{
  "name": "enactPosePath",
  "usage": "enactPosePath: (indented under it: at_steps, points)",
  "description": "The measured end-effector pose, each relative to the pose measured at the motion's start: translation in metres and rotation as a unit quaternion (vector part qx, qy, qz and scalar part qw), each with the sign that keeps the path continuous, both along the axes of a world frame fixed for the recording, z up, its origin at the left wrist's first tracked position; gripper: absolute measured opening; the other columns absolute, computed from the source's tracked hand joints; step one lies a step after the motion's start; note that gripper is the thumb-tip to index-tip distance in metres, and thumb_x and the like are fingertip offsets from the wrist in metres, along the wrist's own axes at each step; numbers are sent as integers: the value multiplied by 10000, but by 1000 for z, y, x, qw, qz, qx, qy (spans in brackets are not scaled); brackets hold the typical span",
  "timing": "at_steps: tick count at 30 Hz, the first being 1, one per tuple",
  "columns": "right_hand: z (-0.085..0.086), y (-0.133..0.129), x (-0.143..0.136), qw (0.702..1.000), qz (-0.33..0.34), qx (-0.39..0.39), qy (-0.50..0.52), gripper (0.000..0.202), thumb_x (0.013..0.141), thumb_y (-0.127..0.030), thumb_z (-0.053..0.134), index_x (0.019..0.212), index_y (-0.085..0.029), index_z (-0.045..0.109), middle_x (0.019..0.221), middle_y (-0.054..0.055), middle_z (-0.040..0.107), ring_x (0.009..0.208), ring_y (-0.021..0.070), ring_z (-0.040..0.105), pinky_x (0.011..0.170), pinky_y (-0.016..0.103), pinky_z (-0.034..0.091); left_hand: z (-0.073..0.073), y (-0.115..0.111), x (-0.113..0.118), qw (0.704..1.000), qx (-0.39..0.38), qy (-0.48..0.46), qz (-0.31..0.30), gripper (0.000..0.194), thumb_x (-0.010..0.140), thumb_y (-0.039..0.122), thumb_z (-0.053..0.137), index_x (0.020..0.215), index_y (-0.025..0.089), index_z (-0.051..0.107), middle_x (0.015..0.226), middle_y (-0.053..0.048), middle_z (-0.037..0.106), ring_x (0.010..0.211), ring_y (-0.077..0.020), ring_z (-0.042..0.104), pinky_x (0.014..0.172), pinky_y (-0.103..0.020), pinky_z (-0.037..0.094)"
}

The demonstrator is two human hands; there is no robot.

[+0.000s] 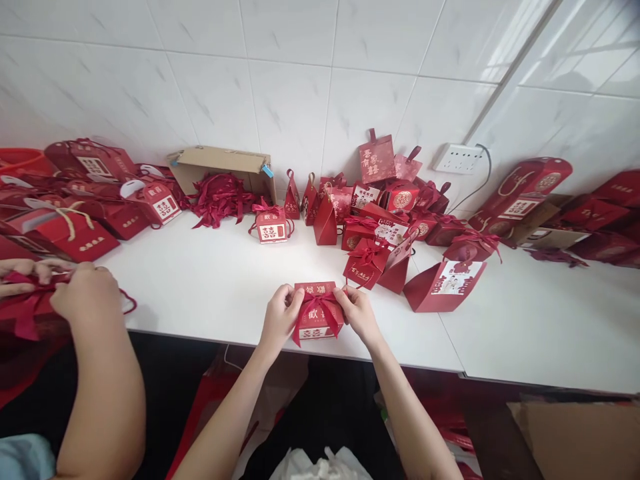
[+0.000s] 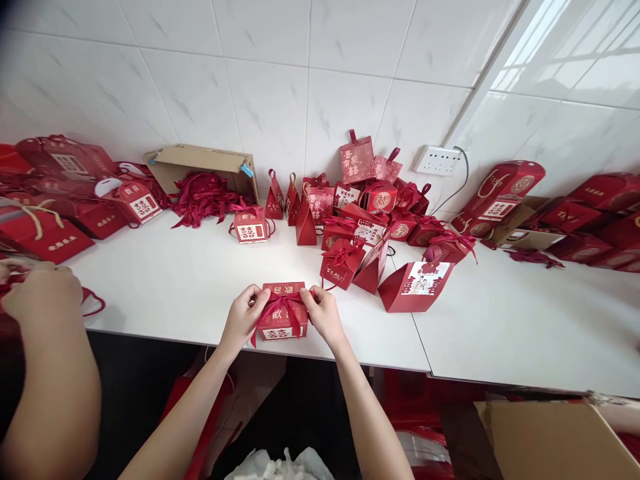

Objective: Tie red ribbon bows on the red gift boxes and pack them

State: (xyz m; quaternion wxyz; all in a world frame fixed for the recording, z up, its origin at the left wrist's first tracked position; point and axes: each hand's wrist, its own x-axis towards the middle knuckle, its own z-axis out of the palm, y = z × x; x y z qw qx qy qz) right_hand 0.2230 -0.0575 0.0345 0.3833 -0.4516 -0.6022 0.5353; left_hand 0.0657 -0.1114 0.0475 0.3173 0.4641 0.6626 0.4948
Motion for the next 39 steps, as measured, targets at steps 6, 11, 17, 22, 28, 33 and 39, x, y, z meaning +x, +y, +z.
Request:
enactPosePath:
  at_steps: [6, 11, 17, 22, 28, 33, 39]
  points:
    - [-9, -1, -1, 999, -17, 22, 47, 438, 772, -574, 521, 589, -202, 378, 541, -42, 396, 494, 87, 343, 458, 227, 278, -6, 0, 4, 1000, 8, -8, 9, 331, 811, 447, 453, 620, 213, 319, 577, 39, 395, 547, -118, 418, 515, -234, 341]
    - [-11, 2, 0, 996, -3, -34, 87, 466, 750, -615, 527, 599, -201, 375, 519, -50, 410, 449, 81, 368, 442, 222, 318, -5, 0, 5, 1000, 14, -2, 23, 338, 809, 437, 452, 606, 207, 310, 559, 46, 363, 534, -108, 397, 502, -222, 331]
    - [0, 9, 28, 995, 47, 80, -33, 588, 645, -639, 644, 1009, -207, 481, 1078, 87, 549, 916, 219, 593, 711, 341, 523, -4, 4, 0, 999, 2, -45, 0, 308, 775, 460, 518, 647, 187, 459, 630, 21, 526, 608, -129, 525, 559, -229, 410]
    - [-4, 4, 34, 958, 208, 158, -117, 1159, 537, -468, 809, 1422, -244, 95, 1430, 166, 238, 1332, 308, 301, 1064, 478, 330, -4, 7, 6, 997, 55, -56, 18, 218, 777, 393, 562, 766, 177, 543, 753, -12, 594, 721, -147, 587, 628, -240, 468]
    - [1, -14, 37, 917, 20, 387, -96, 997, 701, -321, 734, 1439, -278, 66, 1421, 158, 276, 1336, 307, 303, 1028, 508, 382, 25, -11, 34, 917, 366, 157, 1, 41, 799, 157, 598, 799, 181, 565, 729, 4, 581, 702, -111, 563, 675, -254, 489]
    - [31, -27, 59, 824, -97, 552, -84, 879, 771, -180, 651, 1440, -324, 98, 1436, 126, 283, 1333, 291, 321, 1009, 543, 393, 57, -34, 63, 769, 558, 289, -119, 195, 714, 13, 649, 841, 148, 588, 726, 14, 592, 673, -91, 551, 816, -351, 489]
    - [54, -56, 99, 830, -184, 518, -95, 843, 635, -211, 764, 1350, -310, 329, 1367, 109, 364, 1277, 320, 386, 983, 559, 404, 74, -13, 78, 837, 505, 201, -55, 149, 744, 67, 634, 823, 173, 565, 736, 11, 586, 696, -102, 557, 739, -283, 498]
